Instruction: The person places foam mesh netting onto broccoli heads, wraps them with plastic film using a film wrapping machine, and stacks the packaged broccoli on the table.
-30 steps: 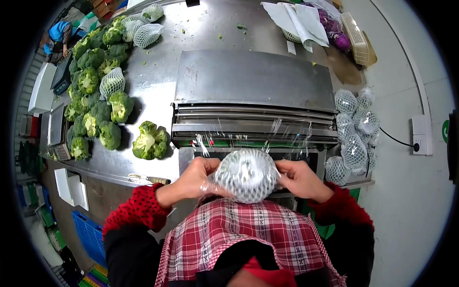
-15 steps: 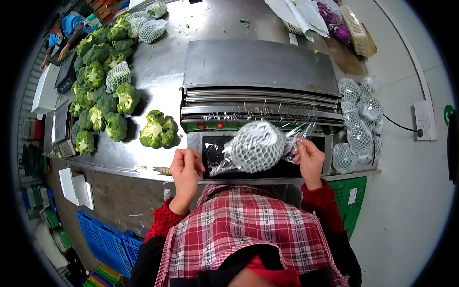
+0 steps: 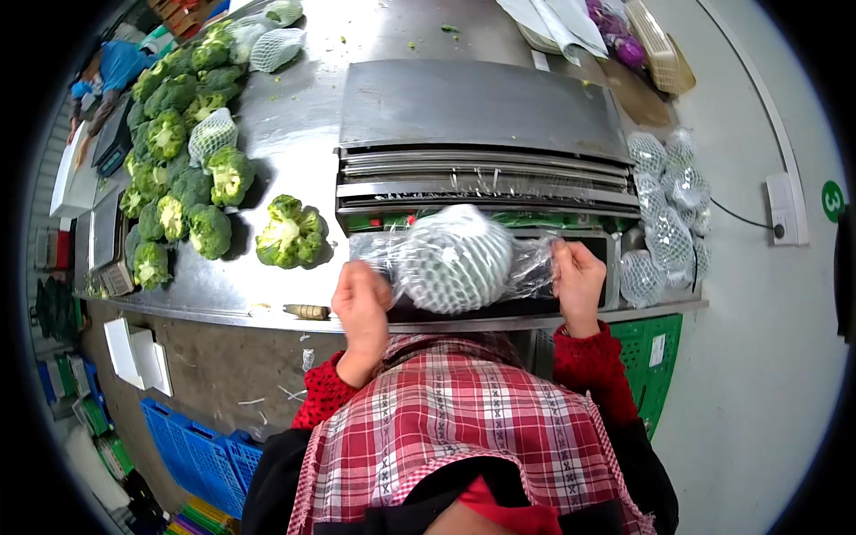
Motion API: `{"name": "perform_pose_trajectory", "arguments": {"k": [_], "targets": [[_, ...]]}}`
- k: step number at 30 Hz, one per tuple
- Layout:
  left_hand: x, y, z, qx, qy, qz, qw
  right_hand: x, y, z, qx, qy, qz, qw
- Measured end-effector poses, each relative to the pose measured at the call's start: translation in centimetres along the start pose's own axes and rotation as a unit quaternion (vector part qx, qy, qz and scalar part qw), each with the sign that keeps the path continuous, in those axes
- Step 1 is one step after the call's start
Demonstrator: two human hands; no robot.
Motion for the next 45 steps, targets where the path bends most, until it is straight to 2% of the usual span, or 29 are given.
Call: {"name": "perform_pose_trajectory", "arguments": {"k": [1, 2, 4, 5, 6, 7, 8, 9, 11, 12, 13, 14, 16, 18, 20, 22, 24, 25, 26, 28, 30, 32, 34, 36, 38, 39, 41, 42, 45], "targets": [[0.8, -0.3, -1.1, 0.009, 0.002, -0.034, 0.999, 0.1, 0.0, 0.4, 0.012, -0.009, 0.015, 1.0], [2.2, -0.8, -2.4, 0.02, 0.007, -0.065, 0.998, 1.3, -0.4, 0.2, -0.017, 0.003, -0.021, 1.0], [6.0, -3.5, -3.8, 0.073, 0.147, -0.201, 0.966, 6.0, -2.3, -1.0, -0.07, -0.074, -0.07, 0.992], [7.3, -4.2, -4.2, 0.087, 0.108, -0.231, 0.963, 9.1, -3.6, -1.9, -0.122, -0.12, -0.102, 0.98], [8.5, -4.8, -4.7, 0.103, 0.073, -0.266, 0.956, 11.3, -5.1, -2.6, -0.141, -0.106, -0.101, 0.979], [9.4, -5.5, -4.4, 0.135, 0.077, -0.243, 0.958, 12.5, -6.4, -3.3, -0.204, -0.1, -0.042, 0.973], [13.2, -6.5, -2.9, 0.178, 0.167, -0.211, 0.946, 12.4, -6.9, -3.4, -0.258, -0.091, 0.027, 0.962], [11.7, -6.5, -3.2, 0.174, 0.123, -0.231, 0.949, 11.0, -6.9, -3.4, -0.261, -0.09, 0.037, 0.96], [10.5, -5.6, -3.0, 0.149, 0.064, -0.228, 0.96, 5.2, -6.7, -2.8, -0.193, -0.092, 0.141, 0.967], [10.6, -5.8, -3.0, 0.151, 0.056, -0.236, 0.958, 2.8, -6.8, -2.3, -0.172, -0.003, 0.196, 0.965], [11.0, -6.0, -2.6, 0.154, 0.047, -0.24, 0.957, 0.6, -7.0, -2.0, -0.15, -0.028, 0.23, 0.961], [11.3, -6.1, -2.5, 0.159, 0.04, -0.242, 0.956, -1.3, -6.9, -1.7, -0.041, -0.071, 0.278, 0.957], [10.8, -6.3, -2.5, 0.155, 0.03, -0.246, 0.956, -4.0, -6.9, -0.4, 0.038, -0.128, 0.362, 0.922], [10.6, -6.3, -2.6, 0.148, 0.024, -0.257, 0.955, -6.3, -7.2, -0.4, 0.049, -0.1, 0.372, 0.922], [10.4, -6.3, -2.7, 0.142, 0.024, -0.255, 0.956, -8.1, -7.3, -1.2, -0.011, -0.095, 0.377, 0.921], [10.1, -6.5, -2.8, 0.138, 0.023, -0.256, 0.957, -10.6, -7.8, -1.9, 0.022, -0.005, 0.39, 0.921], [10.2, -6.5, -3.3, 0.126, 0.02, -0.284, 0.95, -10.8, -7.2, -2.3, -0.106, 0.105, 0.298, 0.943], [11.1, -6.9, -3.5, 0.114, 0.019, -0.273, 0.955, -10.2, -6.2, -2.8, -0.094, 0.115, 0.238, 0.96], [9.1, -6.4, -4.6, 0.086, 0.029, -0.341, 0.936, -10.0, -5.5, -2.3, -0.074, 0.155, 0.198, 0.965], [11.4, -7.7, -4.6, 0.129, -0.015, -0.241, 0.962, -10.0, -4.8, -1.7, -0.172, 0.223, 0.141, 0.949], [10.1, -8.1, -5.3, 0.129, 0.015, -0.271, 0.954, -9.5, -3.9, -0.7, -0.222, 0.284, 0.128, 0.924], [8.8, -8.7, -6.0, 0.147, 0.084, -0.318, 0.933, -7.3, -4.1, -1.2, -0.243, 0.263, 0.05, 0.932], [8.4, -9.5, -5.0, 0.189, 0.061, -0.286, 0.937, -5.0, -4.7, -1.7, -0.218, 0.174, 0.038, 0.959], [8.4, -9.4, -3.8, 0.201, 0.062, -0.267, 0.94, -2.5, -4.5, -3.3, -0.201, 0.011, 0.089, 0.976], [8.3, -8.6, -2.8, 0.198, 0.063, -0.242, 0.948, -1.8, -4.5, -3.8, -0.229, -0.094, 0.134, 0.96], [8.2, -8.7, -2.6, 0.2, 0.055, -0.242, 0.948, -1.9, -4.6, -3.4, -0.231, -0.094, 0.133, 0.959], [7.3, -8.4, -2.9, 0.21, 0.07, -0.25, 0.943, -1.9, -4.3, -0.7, -0.059, -0.143, 0.046, 0.987], [7.1, -8.3, -2.8, 0.211, 0.071, -0.249, 0.942, -1.5, -4.1, 0.6, -0.058, -0.138, 0.018, 0.989], [6.7, -8.2, -2.8, 0.212, 0.07, -0.22, 0.95, -2.9, -3.4, 1.5, -0.126, -0.218, 0.179, 0.951]]}}
Point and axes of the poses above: each hand's wrist, its own y-axis towards the middle knuckle, its own x-axis out of the back of the hand, z = x × y, the point moved 3 cm from there along y, towards the middle knuckle, and after that the axes turned 4 degrees about z, right-handed, at the moved point
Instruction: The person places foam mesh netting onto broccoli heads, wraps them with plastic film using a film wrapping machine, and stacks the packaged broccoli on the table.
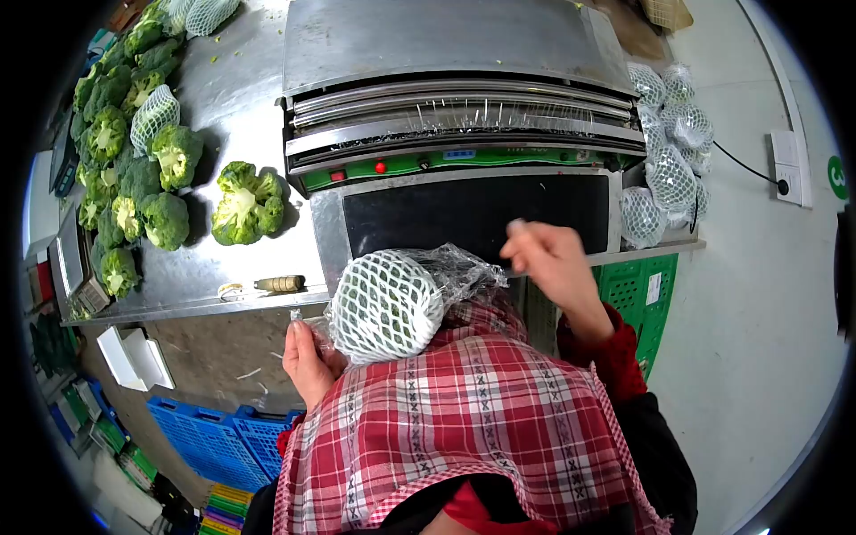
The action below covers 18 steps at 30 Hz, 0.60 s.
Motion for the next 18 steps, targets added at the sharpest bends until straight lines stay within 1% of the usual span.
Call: {"name": "perform_pose_trajectory", "arguments": {"k": [2, 3, 4, 5, 6, 7, 8, 9, 10, 11, 13, 14, 15, 16, 17, 18], "targets": [[-0.4, 0.1, 0.1, 0.013, -0.004, -0.039, 0.999, -1.5, 1.3, -1.0, -0.021, -0.047, 0.112, 0.992], [-0.6, 0.2, 0.1, 0.012, -0.004, -0.038, 0.999, -1.6, 1.4, -1.2, -0.02, -0.046, 0.111, 0.993], [-0.7, 0.2, 0.1, 0.003, -0.001, -0.05, 0.999, -2.1, 1.4, -1.6, -0.064, 0.051, 0.168, 0.982], [-0.7, 0.2, 0.2, -0.006, 0.001, -0.062, 0.998, -2.7, 1.3, -1.8, -0.107, 0.147, 0.223, 0.958], [-0.3, 0.1, 0.1, -0.005, 0.002, -0.064, 0.998, -3.0, 1.3, -1.6, -0.093, 0.256, 0.16, 0.949], [0.4, -0.1, -0.2, -0.026, -0.012, -0.048, 0.998, -1.7, 1.7, -0.6, 0.007, 0.43, 0.078, 0.899], [0.7, -0.1, -0.4, -0.049, -0.029, -0.03, 0.998, -0.9, 1.9, 0.3, 0.046, 0.418, 0.032, 0.907], [0.7, -0.1, -0.4, -0.049, -0.031, -0.032, 0.998, -0.4, 1.9, 0.9, 0.085, 0.405, -0.014, 0.91], [0.8, -0.2, -0.6, -0.053, -0.021, -0.05, 0.997, -0.5, 2.1, 0.6, 0.119, 0.299, -0.056, 0.945], [0.7, -0.2, -0.6, -0.057, -0.014, -0.067, 0.996, -1.2, 2.5, 1.6, 0.122, 0.296, -0.054, 0.946], [0.8, -0.1, -0.1, -0.05, -0.011, -0.074, 0.996, -3.5, 3.0, 3.3, 0.069, 0.35, -0.077, 0.931], [0.9, 0.0, 0.0, -0.055, 0.005, -0.079, 0.995, -4.3, 3.8, 3.4, 0.109, 0.356, -0.034, 0.928], [1.0, 0.0, 0.0, -0.061, 0.021, -0.083, 0.994, -4.7, 3.4, 4.4, 0.04, 0.42, -0.019, 0.906], [0.8, -0.7, -0.6, -0.042, -0.03, -0.048, 0.997, -4.0, 3.3, 3.5, 0.023, 0.471, -0.002, 0.882], [1.8, -0.9, -0.7, -0.04, -0.014, -0.056, 0.998, -2.7, 3.2, 2.0, 0.006, 0.52, 0.014, 0.854], [2.5, -1.4, -0.8, -0.021, -0.03, -0.032, 0.999, -1.6, 2.4, -0.2, -0.029, 0.525, -0.007, 0.85]]}}
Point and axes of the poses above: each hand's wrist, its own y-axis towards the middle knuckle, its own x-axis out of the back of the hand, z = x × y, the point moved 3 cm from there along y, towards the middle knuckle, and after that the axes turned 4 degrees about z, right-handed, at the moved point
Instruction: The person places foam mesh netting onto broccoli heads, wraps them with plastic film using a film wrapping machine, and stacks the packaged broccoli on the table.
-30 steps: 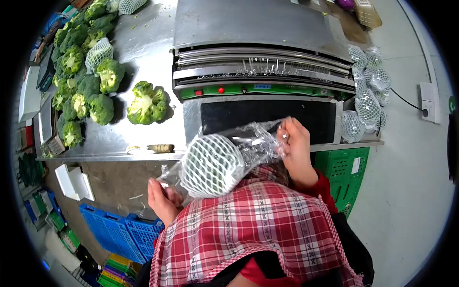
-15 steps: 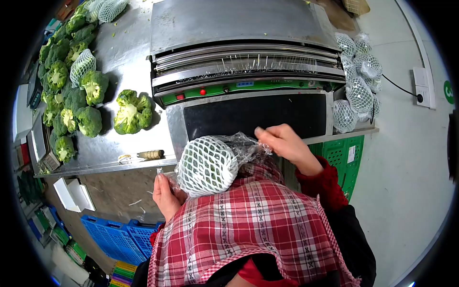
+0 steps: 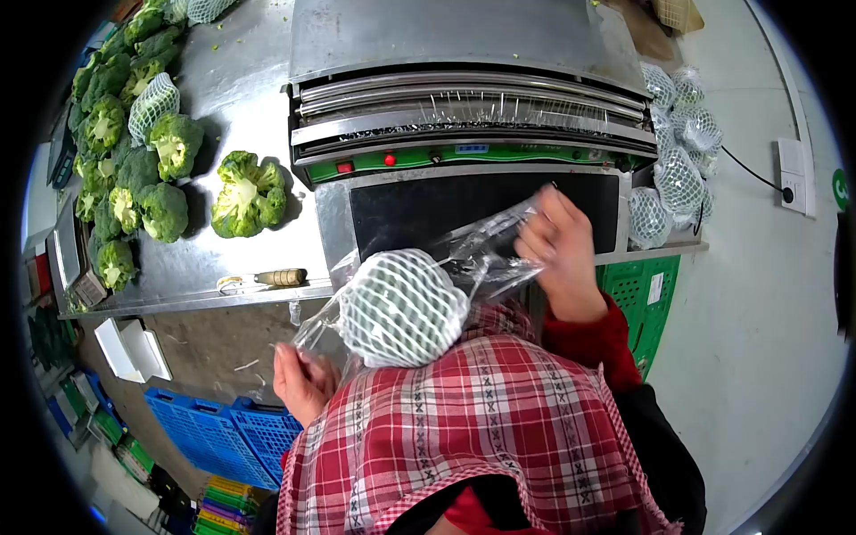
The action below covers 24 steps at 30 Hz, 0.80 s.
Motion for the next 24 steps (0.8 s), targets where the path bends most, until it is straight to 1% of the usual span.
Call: {"name": "perform_pose_trajectory", "arguments": {"k": [1, 2, 3, 4, 5, 6, 7, 8, 9, 10, 11, 12, 13, 14, 15, 16, 17, 18, 19, 20, 21, 22, 23, 24], "targets": [[0.5, -0.2, -0.1, 0.023, -0.016, 0.021, 0.999, 2.6, -1.4, -0.5, -0.022, 0.008, -0.031, 0.999], [1.0, 0.4, 0.5, 0.029, -0.011, 0.022, 0.999, 4.7, -3.1, -1.2, -0.047, -0.012, -0.069, 0.996], [2.2, 1.2, 2.0, 0.066, 0.068, -0.002, 0.996, 6.3, -4.6, -2.3, -0.078, -0.006, -0.126, 0.989], [3.2, 1.7, 3.1, 0.098, 0.148, -0.026, 0.984, 8.5, -5.2, -3.6, -0.086, -0.046, -0.148, 0.984], [2.0, 2.6, 4.1, 0.138, 0.173, -0.005, 0.975, 10.6, -5.3, -5.2, -0.098, -0.132, -0.197, 0.967], [2.8, 4.7, 7.5, 0.164, 0.137, 0.051, 0.976, 11.7, -4.9, -6.3, -0.082, -0.176, -0.152, 0.969], [1.4, 5.9, 9.5, 0.18, 0.152, 0.129, 0.963, 12.6, -4.7, -7.6, -0.067, -0.219, -0.107, 0.967], [-2.7, 5.0, 7.6, 0.203, 0.249, 0.241, 0.915, 13.7, -4.6, -9.6, -0.066, -0.216, -0.102, 0.969], [-3.1, 6.2, 9.7, 0.188, 0.207, 0.324, 0.904, 14.3, -4.8, -11.8, -0.046, -0.408, -0.069, 0.909], [-1.3, 8.1, 14.3, 0.173, 0.175, 0.4, 0.883, 13.9, -5.2, -13.6, -0.025, -0.581, -0.037, 0.812], [-2.6, 8.0, 14.8, 0.173, 0.188, 0.456, 0.853, 12.7, -4.4, -15.0, -0.056, -0.574, -0.012, 0.817], [-3.3, 7.5, 14.7, 0.168, 0.21, 0.492, 0.828, 12.1, -3.0, -16.9, -0.085, -0.627, 0.035, 0.774], [-4.0, 6.7, 14.4, 0.16, 0.229, 0.52, 0.807, 9.4, -2.5, -17.2, -0.062, -0.61, 0.148, 0.776], [-4.6, 6.0, 13.7, 0.14, 0.241, 0.543, 0.792, 7.8, -2.7, -16.8, -0.074, -0.526, 0.125, 0.838], [-5.3, 5.2, 12.8, 0.113, 0.249, 0.559, 0.782, 6.3, -2.9, -16.5, -0.081, -0.431, 0.099, 0.893], [-6.0, 4.3, 11.5, 0.079, 0.251, 0.568, 0.78, 5.0, -3.1, -16.4, -0.082, -0.335, 0.072, 0.936], [-7.0, 3.5, 10.3, 0.033, 0.249, 0.571, 0.782, 7.5, -0.8, -20.5, 0.045, -0.472, 0.157, 0.866], [-8.2, 2.9, 9.1, -0.03, 0.237, 0.563, 0.791, 4.5, -0.8, -18.1, 0.075, -0.39, 0.155, 0.905], [-9.8, 2.5, 7.9, -0.112, 0.213, 0.546, 0.802, 1.9, -1.7, -14.2, 0.217, -0.443, 0.15, 0.856], [-11.7, 2.1, 6.2, -0.195, 0.174, 0.542, 0.799, -1.7, -2.8, -9.4, 0.356, -0.494, 0.115, 0.785], [-13.4, 1.6, 4.6, -0.281, 0.136, 0.53, 0.789, -3.3, -3.2, -7.1, 0.394, -0.387, 0.112, 0.826], [-15.1, 1.2, 2.9, -0.364, 0.101, 0.51, 0.773, -4.5, -3.7, -6.3, 0.376, -0.307, 0.117, 0.866], [-16.3, 0.0, 0.7, -0.453, 0.092, 0.53, 0.711, -5.4, -4.0, -5.6, 0.355, -0.225, 0.122, 0.899], [-16.9, -1.6, -1.2, -0.492, 0.08, 0.531, 0.686, -7.2, -5.1, -4.6, 0.353, -0.215, 0.208, 0.887]]}}
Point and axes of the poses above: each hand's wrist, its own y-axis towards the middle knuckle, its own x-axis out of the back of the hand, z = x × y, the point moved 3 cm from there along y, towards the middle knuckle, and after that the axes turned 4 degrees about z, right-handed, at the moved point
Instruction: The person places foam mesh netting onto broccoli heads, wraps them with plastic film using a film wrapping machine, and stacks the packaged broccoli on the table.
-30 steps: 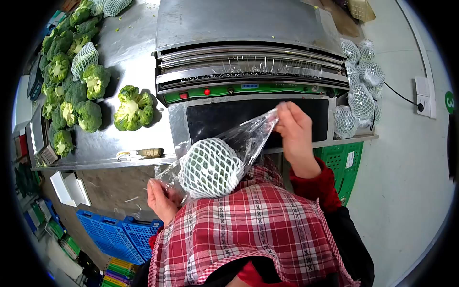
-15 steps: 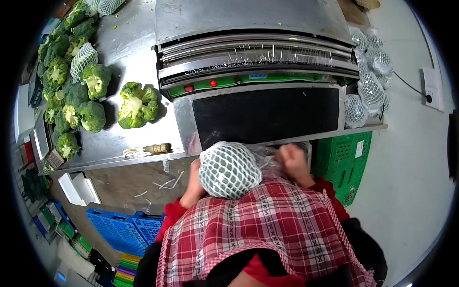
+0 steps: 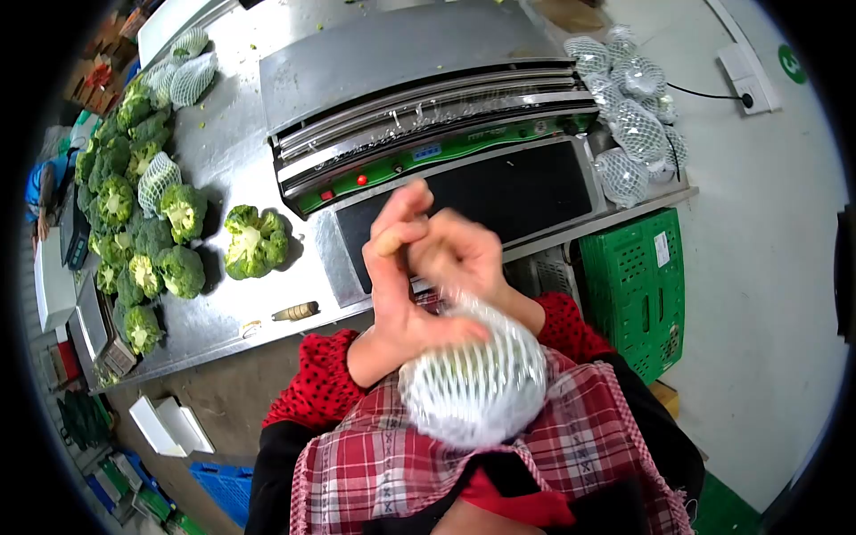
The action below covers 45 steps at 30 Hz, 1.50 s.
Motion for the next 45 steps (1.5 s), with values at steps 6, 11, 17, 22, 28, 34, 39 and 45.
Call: {"name": "perform_pose_trajectory", "arguments": {"k": [6, 11, 17, 22, 28, 34, 39, 45], "targets": [[0.4, 4.1, -5.8, -0.148, 0.061, 0.226, 0.961, -0.9, -0.4, 2.4, -0.199, 0.204, 0.366, 0.886], [0.6, 3.5, -7.9, 0.084, -0.11, 0.413, 0.9, 3.9, -3.4, -0.6, -0.261, 0.05, 0.273, 0.925], [0.3, 3.1, -0.1, 0.317, -0.039, 0.149, 0.936, 7.8, -3.9, 2.5, -0.194, 0.017, 0.006, 0.981], [-0.3, 11.3, 0.7, 0.078, 0.057, 0.153, 0.984, 21.0, 7.6, 6.9, -0.071, 0.014, -0.175, 0.982], [18.8, 12.0, 10.4, 0.202, 0.28, -0.24, 0.907, 48.9, 22.5, 4.2, -0.033, -0.054, -0.265, 0.962], [34.4, 11.1, 22.2, 0.358, 0.473, -0.308, 0.744, 50.1, 27.7, -5.6, -0.134, -0.685, 0.007, 0.717], [43.1, 17.5, 30.7, 0.333, 0.581, -0.29, 0.684, 52.6, 29.7, -10.1, -0.109, -0.685, -0.018, 0.72], [47.0, 25.0, 37.9, 0.299, 0.759, -0.084, 0.572, 55.3, 26.1, -10.8, -0.104, -0.727, -0.024, 0.678]]}}
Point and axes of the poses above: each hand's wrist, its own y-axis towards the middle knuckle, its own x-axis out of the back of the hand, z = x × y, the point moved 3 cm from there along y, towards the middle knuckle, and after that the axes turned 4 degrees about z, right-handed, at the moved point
